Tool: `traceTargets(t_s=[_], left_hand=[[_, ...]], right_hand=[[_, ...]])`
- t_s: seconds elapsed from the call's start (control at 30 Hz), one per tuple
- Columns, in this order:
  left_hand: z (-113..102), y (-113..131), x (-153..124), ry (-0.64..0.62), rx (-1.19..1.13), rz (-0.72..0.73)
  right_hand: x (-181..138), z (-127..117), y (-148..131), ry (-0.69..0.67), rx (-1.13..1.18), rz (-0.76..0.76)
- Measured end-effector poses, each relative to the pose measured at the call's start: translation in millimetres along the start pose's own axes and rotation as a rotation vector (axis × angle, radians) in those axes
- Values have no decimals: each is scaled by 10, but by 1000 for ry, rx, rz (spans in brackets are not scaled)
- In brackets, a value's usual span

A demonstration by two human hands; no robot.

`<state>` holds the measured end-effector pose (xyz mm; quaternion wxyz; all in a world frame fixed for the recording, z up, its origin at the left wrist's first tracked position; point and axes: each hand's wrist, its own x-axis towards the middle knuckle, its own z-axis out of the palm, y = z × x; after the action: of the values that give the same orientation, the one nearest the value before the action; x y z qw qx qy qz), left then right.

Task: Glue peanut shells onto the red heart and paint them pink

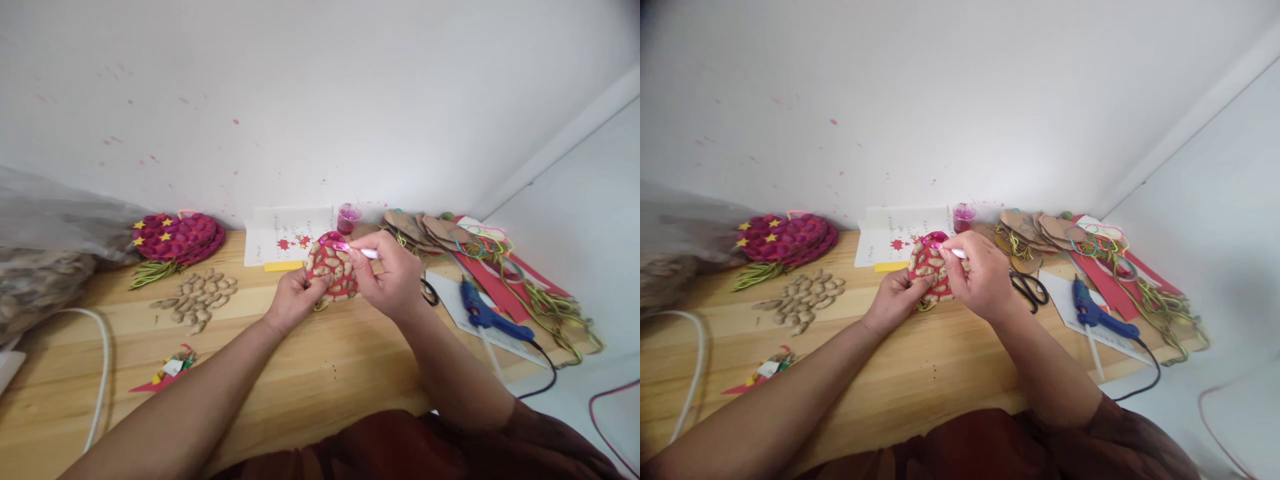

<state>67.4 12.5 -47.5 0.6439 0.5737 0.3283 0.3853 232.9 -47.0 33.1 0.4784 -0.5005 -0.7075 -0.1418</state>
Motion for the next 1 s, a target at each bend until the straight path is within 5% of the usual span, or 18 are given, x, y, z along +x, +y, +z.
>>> traceTargets(t_s=[1.0], left_hand=[[-2,2,6,3,-112,-43]], right_hand=[[-1,12,61,32,9,-11]])
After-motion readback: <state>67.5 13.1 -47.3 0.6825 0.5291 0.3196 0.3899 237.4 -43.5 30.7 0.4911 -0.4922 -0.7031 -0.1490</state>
